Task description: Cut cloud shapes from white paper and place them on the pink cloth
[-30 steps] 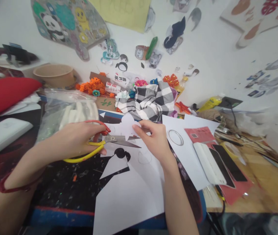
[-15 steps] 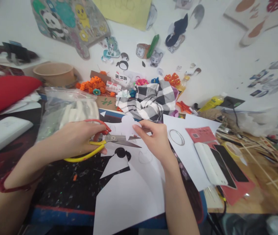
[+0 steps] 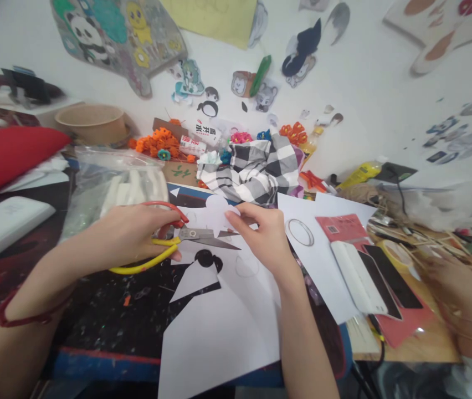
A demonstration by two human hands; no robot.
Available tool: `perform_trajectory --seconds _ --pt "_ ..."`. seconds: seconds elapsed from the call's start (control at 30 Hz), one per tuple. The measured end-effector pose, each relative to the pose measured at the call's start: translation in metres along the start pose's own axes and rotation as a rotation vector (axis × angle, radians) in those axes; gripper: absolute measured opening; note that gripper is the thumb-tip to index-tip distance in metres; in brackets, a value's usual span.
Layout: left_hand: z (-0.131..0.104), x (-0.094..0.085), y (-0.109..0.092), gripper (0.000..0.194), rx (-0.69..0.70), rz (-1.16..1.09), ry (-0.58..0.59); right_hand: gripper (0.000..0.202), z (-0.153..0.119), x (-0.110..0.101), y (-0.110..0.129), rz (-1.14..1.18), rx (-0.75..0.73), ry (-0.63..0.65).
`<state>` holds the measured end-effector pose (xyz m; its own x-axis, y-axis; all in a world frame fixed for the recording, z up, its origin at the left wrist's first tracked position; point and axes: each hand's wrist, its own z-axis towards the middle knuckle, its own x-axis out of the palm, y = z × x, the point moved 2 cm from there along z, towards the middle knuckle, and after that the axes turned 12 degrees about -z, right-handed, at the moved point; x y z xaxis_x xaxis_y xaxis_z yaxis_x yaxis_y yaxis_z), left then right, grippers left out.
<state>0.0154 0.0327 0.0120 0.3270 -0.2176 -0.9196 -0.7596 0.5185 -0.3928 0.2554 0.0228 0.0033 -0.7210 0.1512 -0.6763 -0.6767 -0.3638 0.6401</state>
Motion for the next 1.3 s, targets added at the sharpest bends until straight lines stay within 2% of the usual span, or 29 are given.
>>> perform_trajectory --seconds 0.43,0.6,0.93,1.3 --pt "0.0006 0.0009 -0.0001 0.040 0.033 0.029 0.003 0.019 -0.0004 0.0017 0.0003 -0.043 -0.035 0.024" --pt "0.0009 0.0012 -0.0017 0.041 0.024 0.068 0.013 0.023 0.0005 0.0003 0.0019 -0.155 -0.096 0.017" --pt "0.0016 0.0054 -0.0005 0.047 0.039 0.097 0.030 0.020 -0.0002 0.0010 0.0050 -0.217 -0.191 0.008" --pt "0.0029 0.0032 -0.0020 0.048 -0.012 0.067 0.054 0.019 -0.0003 -0.0010 0.0046 -0.265 -0.203 -0.027"
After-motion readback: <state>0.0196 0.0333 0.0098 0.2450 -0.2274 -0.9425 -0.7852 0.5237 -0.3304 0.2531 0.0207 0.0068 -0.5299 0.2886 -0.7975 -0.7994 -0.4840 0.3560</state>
